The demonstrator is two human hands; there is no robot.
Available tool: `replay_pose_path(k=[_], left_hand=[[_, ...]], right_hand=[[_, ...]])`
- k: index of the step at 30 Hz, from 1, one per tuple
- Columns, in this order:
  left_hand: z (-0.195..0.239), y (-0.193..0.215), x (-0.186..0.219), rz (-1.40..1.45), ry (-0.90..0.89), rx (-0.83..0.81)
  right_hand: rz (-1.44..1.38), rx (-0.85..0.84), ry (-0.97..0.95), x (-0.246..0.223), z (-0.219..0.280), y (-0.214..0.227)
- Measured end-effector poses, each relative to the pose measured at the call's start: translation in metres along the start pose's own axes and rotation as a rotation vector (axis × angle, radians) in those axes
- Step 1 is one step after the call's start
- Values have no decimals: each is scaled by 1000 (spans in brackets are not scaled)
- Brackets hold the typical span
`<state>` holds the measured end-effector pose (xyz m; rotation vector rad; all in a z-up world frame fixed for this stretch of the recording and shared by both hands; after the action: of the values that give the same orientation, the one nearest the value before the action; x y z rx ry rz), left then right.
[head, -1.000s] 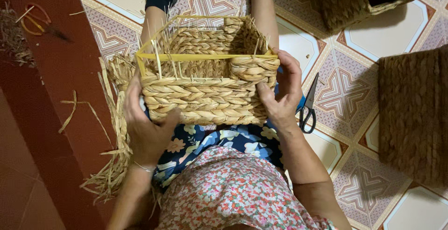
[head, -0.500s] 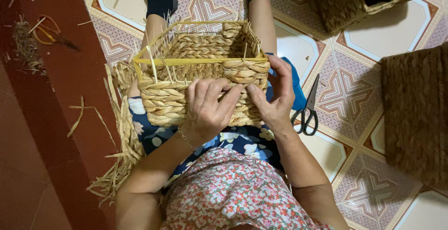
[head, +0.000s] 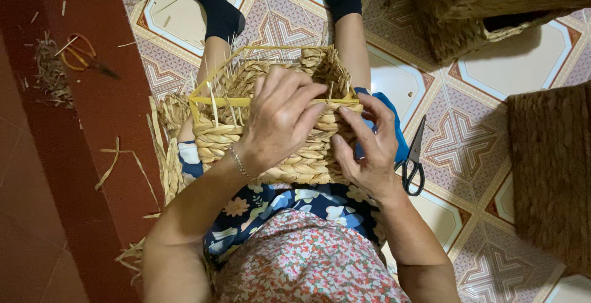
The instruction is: The person weaves a rectangular basket using dried palm leaves, interlacing them through a pre-formed frame. They repeatedly pull and tuck the leaves to build up the basket walls, occasionally adjusting the frame and trimming excess material.
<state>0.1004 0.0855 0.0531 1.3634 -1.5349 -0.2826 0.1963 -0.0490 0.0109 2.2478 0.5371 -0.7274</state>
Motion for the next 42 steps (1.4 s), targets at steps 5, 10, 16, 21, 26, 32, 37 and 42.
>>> replay_pose_path(k=[5,10,16,21,26,32,37,42], left_hand=[[-15,-19,-13,224,70,-130],[-25,-41,-44,486,269,-295],[-21,-51,-64,653,463,-371],[-26,-47,-57,652,402,-340],[-27,-37,-52,636,353,-354],[-35,-32,-50,481,289,-422],[-48,-18,-51,433,242,-332],[-20,34,-39,122,35,-45]], right_hand=[[-134,209,-288,78,60,28],[-57,203,-949,231,190,43],[665,-199,-899,248,295,47],[719,-255,-970,251,300,45],[625,-404,-1130,269,308,48],[149,-21,-1394,279,311,102],[-332,49,-1105,226,226,129],[-18,-396,-398,121,106,121]])
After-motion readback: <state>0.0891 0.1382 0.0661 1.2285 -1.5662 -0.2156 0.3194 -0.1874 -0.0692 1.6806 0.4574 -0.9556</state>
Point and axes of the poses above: each hand's wrist, its own z-axis away from the middle knuckle, its own y-axis out of the back of the hand, x = y × z, the point moved 8 cm from there along -z, towards the middle knuckle, and after that the axes turned 4 degrees about y, right-handed, at the moved point
